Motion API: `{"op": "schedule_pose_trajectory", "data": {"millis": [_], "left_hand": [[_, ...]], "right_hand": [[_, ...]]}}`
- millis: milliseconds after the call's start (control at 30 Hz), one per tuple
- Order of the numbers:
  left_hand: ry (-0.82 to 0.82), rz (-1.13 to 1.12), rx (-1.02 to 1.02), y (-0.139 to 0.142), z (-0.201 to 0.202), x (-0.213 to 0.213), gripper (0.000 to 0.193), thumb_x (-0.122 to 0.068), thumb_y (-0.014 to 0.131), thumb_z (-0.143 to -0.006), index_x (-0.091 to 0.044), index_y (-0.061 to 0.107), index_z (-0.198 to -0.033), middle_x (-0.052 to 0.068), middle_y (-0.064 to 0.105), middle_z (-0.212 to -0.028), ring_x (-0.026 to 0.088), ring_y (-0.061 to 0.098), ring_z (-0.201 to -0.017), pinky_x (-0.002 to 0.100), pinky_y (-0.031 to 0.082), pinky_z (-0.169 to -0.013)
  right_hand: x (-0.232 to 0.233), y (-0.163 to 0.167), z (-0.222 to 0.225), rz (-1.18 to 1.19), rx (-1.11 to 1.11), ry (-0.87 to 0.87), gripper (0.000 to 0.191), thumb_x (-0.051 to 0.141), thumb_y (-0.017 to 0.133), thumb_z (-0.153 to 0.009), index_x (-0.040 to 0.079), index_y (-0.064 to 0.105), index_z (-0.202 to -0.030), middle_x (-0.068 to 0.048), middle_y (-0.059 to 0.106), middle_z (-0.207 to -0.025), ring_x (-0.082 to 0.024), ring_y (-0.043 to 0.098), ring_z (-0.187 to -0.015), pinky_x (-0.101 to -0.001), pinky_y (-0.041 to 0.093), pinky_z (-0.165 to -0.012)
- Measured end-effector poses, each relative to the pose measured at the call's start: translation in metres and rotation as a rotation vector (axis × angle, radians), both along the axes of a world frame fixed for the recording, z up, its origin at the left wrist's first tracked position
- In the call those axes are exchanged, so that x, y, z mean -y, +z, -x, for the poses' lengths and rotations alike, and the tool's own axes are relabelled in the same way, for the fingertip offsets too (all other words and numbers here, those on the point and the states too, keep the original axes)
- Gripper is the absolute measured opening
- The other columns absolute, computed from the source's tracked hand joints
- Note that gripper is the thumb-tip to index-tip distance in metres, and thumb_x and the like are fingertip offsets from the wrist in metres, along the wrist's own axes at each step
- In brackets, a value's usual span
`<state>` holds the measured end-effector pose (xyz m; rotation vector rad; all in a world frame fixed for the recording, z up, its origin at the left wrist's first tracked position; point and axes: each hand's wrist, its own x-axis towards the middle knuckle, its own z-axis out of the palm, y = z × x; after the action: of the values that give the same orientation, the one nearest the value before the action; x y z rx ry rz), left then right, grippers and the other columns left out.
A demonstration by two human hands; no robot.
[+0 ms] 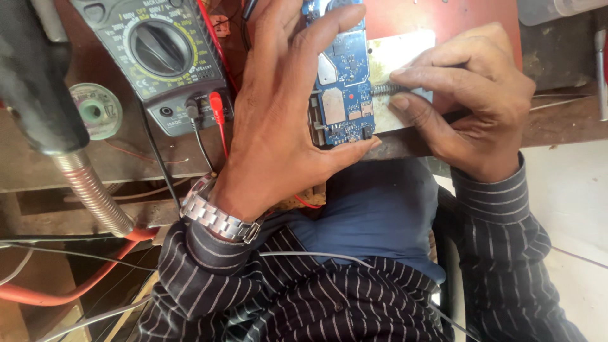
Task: The person uses a multimeter to test points on a small blue circuit board, then applies a liquid from a bottle and scrubs the board with a toothbrush. The person continues to test and clean the board throughout the clip.
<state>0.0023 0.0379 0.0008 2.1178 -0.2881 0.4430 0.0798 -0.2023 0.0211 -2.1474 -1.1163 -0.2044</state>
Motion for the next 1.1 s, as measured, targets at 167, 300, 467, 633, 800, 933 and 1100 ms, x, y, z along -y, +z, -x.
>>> {"op": "schedule_pose_trajectory", "data": {"millis": [167, 300, 467, 633, 800, 933, 1100], "left_hand": [[-0.018, -0.028, 0.008, 0.006, 0.001, -0.002, 0.098, -0.028, 0.104, -0.072, -0.02, 0.044, -0.15, 0.013, 0.032, -0.154, 0.034, 0.035, -0.149, 0.043, 0.038, -0.123], [-0.015, -0.033, -0.001, 0.006, 0.0, -0.001, 0.096, -0.029, 0.105, -0.073, -0.021, 0.044, -0.148, 0.013, 0.031, -0.156, 0.034, 0.035, -0.15, 0.043, 0.037, -0.122], [-0.013, -0.023, -0.002, 0.005, 0.0, -0.001, 0.095, -0.029, 0.105, -0.074, -0.021, 0.045, -0.147, 0.013, 0.03, -0.156, 0.034, 0.034, -0.151, 0.043, 0.037, -0.122], [-0.018, -0.016, -0.023, 0.01, -0.001, -0.002, 0.096, -0.028, 0.105, -0.071, -0.019, 0.047, -0.147, 0.014, 0.031, -0.156, 0.035, 0.032, -0.152, 0.043, 0.036, -0.123], [-0.027, -0.003, -0.038, 0.013, -0.001, -0.001, 0.099, -0.028, 0.104, -0.069, -0.018, 0.047, -0.149, 0.014, 0.032, -0.158, 0.033, 0.035, -0.151, 0.042, 0.038, -0.127], [-0.026, -0.003, -0.048, 0.013, -0.001, -0.001, 0.1, -0.029, 0.103, -0.069, -0.017, 0.046, -0.15, 0.014, 0.032, -0.16, 0.034, 0.037, -0.151, 0.042, 0.04, -0.127], [-0.029, 0.036, -0.05, 0.014, 0.0, 0.0, 0.099, -0.03, 0.101, -0.071, -0.015, 0.041, -0.148, 0.015, 0.032, -0.154, 0.032, 0.044, -0.146, 0.041, 0.043, -0.123]], "right_hand": [[-0.001, 0.002, 0.0, -0.001, 0.009, 0.0, 0.025, 0.001, 0.089, -0.094, 0.003, 0.076, -0.114, -0.006, 0.069, -0.109, -0.02, 0.06, -0.105, -0.0287, 0.048, -0.09], [-0.001, 0.001, 0.001, -0.001, 0.009, 0.004, 0.025, 0.0, 0.089, -0.093, 0.003, 0.075, -0.114, -0.006, 0.069, -0.109, -0.02, 0.059, -0.105, -0.0287, 0.049, -0.09], [-0.001, 0.001, 0.002, -0.003, -0.006, -0.004, 0.025, 0.001, 0.089, -0.095, 0.004, 0.076, -0.115, -0.006, 0.068, -0.11, -0.019, 0.058, -0.106, -0.0269, 0.049, -0.089], [-0.006, 0.005, 0.002, 0.01, 0.005, -0.022, 0.024, 0.003, 0.091, -0.093, 0.004, 0.077, -0.112, -0.006, 0.069, -0.106, -0.02, 0.058, -0.103, -0.0289, 0.048, -0.087], [-0.009, 0.008, 0.004, 0.023, 0.002, -0.041, 0.025, 0.004, 0.09, -0.09, 0.005, 0.077, -0.111, -0.005, 0.069, -0.105, -0.021, 0.058, -0.101, -0.0309, 0.047, -0.088], [-0.011, 0.007, 0.002, 0.025, 0.025, -0.019, 0.023, 0.003, 0.09, -0.092, 0.006, 0.078, -0.111, -0.004, 0.069, -0.105, -0.02, 0.058, -0.1, -0.0306, 0.046, -0.087], [-0.014, 0.009, 0.003, 0.026, 0.02, -0.022, 0.025, 0.004, 0.09, -0.088, 0.006, 0.079, -0.11, -0.003, 0.069, -0.102, -0.02, 0.057, -0.096, -0.0316, 0.045, -0.084]]}}
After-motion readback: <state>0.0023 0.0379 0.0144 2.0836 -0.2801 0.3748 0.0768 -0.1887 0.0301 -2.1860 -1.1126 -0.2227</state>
